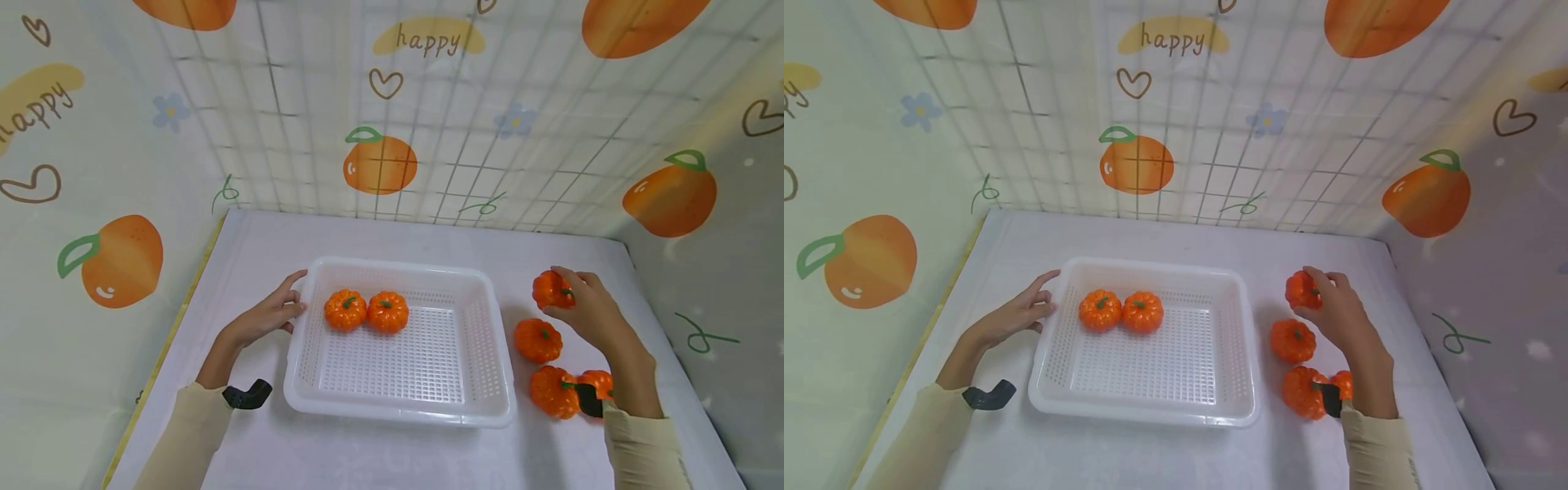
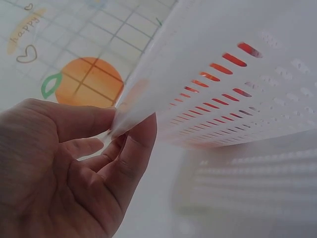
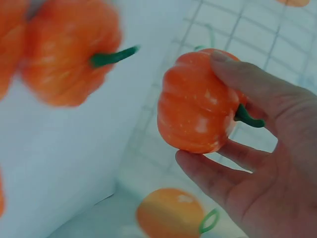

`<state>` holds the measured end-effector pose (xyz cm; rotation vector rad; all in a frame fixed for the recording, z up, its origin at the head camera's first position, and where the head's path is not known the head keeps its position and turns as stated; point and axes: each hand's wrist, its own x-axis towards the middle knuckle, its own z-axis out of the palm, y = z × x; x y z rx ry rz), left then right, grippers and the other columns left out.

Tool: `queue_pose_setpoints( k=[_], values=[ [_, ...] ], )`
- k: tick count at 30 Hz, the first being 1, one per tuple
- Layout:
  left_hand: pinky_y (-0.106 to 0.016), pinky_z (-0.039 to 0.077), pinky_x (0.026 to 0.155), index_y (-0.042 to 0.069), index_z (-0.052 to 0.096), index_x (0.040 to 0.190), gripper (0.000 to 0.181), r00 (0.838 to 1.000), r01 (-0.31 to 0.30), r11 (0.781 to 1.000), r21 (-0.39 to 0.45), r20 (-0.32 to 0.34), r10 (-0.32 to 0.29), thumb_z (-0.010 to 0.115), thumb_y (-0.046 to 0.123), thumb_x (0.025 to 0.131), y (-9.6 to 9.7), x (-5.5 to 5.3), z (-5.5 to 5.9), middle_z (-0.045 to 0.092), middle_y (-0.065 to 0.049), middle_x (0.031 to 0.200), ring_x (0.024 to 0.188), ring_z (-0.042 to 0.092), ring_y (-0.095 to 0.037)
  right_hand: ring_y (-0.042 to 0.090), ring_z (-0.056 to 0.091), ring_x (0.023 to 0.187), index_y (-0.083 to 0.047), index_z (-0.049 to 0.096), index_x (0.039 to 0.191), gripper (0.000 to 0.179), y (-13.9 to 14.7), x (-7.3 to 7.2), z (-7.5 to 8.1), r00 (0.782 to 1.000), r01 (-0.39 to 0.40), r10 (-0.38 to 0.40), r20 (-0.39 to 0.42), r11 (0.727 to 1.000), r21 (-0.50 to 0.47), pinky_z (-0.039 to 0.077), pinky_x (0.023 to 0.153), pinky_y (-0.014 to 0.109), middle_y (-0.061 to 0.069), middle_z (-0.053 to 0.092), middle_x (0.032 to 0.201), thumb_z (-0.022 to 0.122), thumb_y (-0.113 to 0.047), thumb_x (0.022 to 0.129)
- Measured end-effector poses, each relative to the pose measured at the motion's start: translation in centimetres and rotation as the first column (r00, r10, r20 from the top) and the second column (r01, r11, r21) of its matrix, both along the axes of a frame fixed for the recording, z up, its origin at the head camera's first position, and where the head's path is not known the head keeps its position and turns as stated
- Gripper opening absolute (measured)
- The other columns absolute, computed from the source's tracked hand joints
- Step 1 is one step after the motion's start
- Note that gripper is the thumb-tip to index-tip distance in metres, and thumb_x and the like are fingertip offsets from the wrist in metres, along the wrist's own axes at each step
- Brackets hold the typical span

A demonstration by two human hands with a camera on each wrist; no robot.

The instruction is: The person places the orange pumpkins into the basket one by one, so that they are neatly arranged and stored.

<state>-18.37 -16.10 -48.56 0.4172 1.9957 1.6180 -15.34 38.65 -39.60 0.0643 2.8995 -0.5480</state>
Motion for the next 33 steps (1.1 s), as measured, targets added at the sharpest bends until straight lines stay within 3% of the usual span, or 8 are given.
queue_pose_setpoints(
  k=[10, 16, 25, 33],
  values=[
    [-0.04, 0.055, 0.08, 0.021, 0.008, 0.16, 0.066, 1.0, -0.006, 1.0, -0.007, -0.005, 0.006, 0.046, 0.016, 0.106, 0.0, 0.1, -0.1, 0.047, -0.024, 0.12, 0.101, 0.058, -0.032, 0.055, 0.037, 0.124, -0.015, 0.03, 0.157, 0.082, -5.8, -0.8, 2.5, 0.994, -0.083, 0.082, -0.073, 0.996, -0.01, 0.046, 0.087, 0.067, 0.033, 0.022, 0.15, 0.076, -0.017, 0.089],
    [-0.04, 0.055, 0.08, 0.021, 0.008, 0.16, 0.066, 1.0, -0.003, 1.0, 0.0, -0.009, 0.003, 0.046, 0.016, 0.106, -0.1, 0.1, -0.1, 0.047, -0.024, 0.119, 0.101, 0.058, -0.032, 0.054, 0.034, 0.129, -0.018, 0.03, 0.157, 0.082, -8.7, -0.6, 3.1, 0.986, -0.137, 0.134, -0.097, 0.99, -0.03, 0.043, 0.09, 0.069, 0.029, 0.023, 0.152, 0.076, -0.016, 0.089],
    [-0.039, 0.055, 0.079, 0.019, 0.008, 0.16, 0.067, 1.0, -0.003, 1.0, 0.006, -0.008, 0.003, 0.046, 0.015, 0.106, -0.1, 0.1, 0.0, 0.046, -0.024, 0.119, 0.1, 0.058, -0.031, 0.051, 0.041, 0.126, -0.017, 0.036, 0.153, 0.077, -12.1, -0.7, 2.0, 0.963, -0.251, 0.245, -0.107, 0.967, -0.039, 0.049, 0.089, 0.061, 0.027, 0.029, 0.151, 0.077, -0.015, 0.088],
    [-0.039, 0.055, 0.078, 0.019, 0.009, 0.16, 0.066, 1.0, -0.005, 1.0, 0.011, -0.008, 0.005, 0.047, 0.015, 0.106, -0.1, 0.0, -0.2, 0.046, -0.023, 0.117, 0.099, 0.058, -0.031, 0.043, 0.049, 0.116, -0.014, 0.044, 0.147, 0.07, -14.2, -1.0, 0.3, 0.926, -0.359, 0.352, -0.133, 0.933, -0.03, 0.052, 0.089, 0.055, 0.022, 0.04, 0.142, 0.078, -0.013, 0.086]
  ],
)
